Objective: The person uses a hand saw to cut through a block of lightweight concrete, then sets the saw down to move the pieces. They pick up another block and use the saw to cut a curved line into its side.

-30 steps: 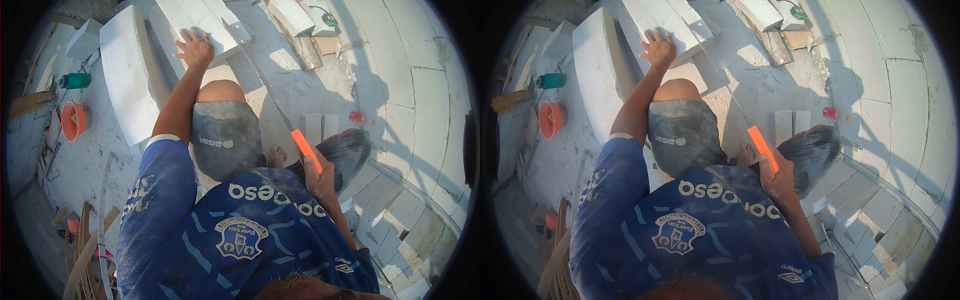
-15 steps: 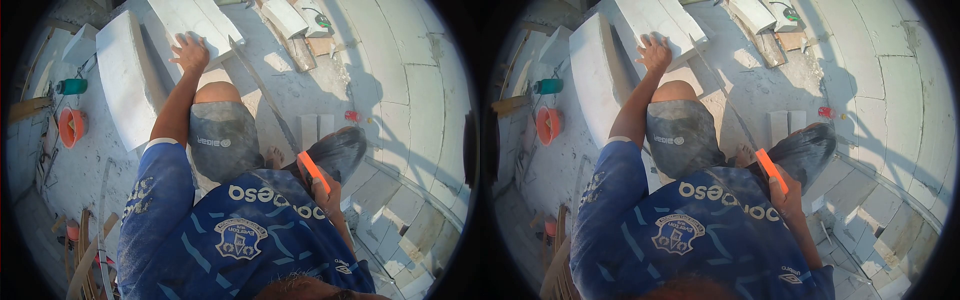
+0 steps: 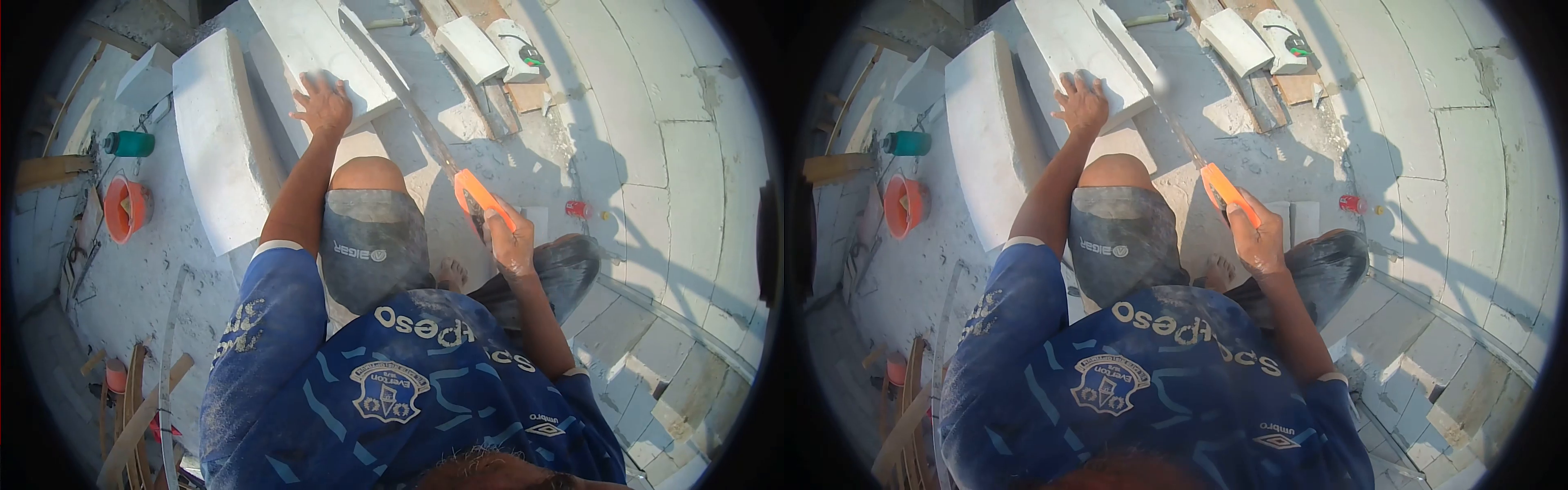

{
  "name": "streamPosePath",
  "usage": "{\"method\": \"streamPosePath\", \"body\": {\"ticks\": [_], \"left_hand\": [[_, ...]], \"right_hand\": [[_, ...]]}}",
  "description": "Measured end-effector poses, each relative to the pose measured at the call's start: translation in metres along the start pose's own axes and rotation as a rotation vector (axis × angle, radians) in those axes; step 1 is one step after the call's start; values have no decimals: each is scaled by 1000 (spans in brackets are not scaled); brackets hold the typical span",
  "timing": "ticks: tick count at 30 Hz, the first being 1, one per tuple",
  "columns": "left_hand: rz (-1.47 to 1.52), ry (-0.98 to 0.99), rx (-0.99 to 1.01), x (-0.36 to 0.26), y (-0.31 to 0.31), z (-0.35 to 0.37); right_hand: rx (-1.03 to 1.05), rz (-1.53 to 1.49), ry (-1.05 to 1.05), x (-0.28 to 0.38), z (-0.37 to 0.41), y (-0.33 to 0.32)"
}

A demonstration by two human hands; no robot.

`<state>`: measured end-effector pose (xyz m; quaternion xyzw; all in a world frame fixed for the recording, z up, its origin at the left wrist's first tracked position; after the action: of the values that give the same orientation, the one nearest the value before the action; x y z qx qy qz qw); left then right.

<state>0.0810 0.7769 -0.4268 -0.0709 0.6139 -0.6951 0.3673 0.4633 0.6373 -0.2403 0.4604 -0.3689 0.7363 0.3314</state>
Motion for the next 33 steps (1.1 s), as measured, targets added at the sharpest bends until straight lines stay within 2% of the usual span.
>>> {"method": "streamPosePath", "body": {"ticks": [4,6,10,12,16,18,24,28,33], "left_hand": [[21,10,10,1,0,-3],[124,36,23,2,2,-3],[184,50,-1,9,12,-9],[185,198,-144,12,15,-13],[136,224,-178,16,23,-18],[139,248,-190,15,24,-18],[161,237,-148,12,23,-16],[135,228,-137,7,21,-14],[108,205,-103,3,19,-13]], "right_hand": [[37,-13,-11,-29,-49,20],[28,-17,-120,-42,-71,27],[7,-62,-187,-51,-115,46],[-50,-14,-237,-60,-134,53],[-49,-59,-263,-72,-155,61],[-66,-11,-336,-79,-161,61],[-10,-29,-339,-94,-167,59],[-52,-31,-370,-102,-165,61],[-9,-1,-253,-116,-139,58]]}}
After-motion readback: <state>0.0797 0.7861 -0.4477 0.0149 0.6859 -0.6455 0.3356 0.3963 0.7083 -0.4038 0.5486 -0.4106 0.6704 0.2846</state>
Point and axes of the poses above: each hand's wrist, its own z-axis away from the middle knuckle, its own y-axis out of the palm, x = y × z, the point moved 4 cm from there along -z, towards the middle knuckle, and after that the axes turned 15 degrees about x, right-handed, at the moved point
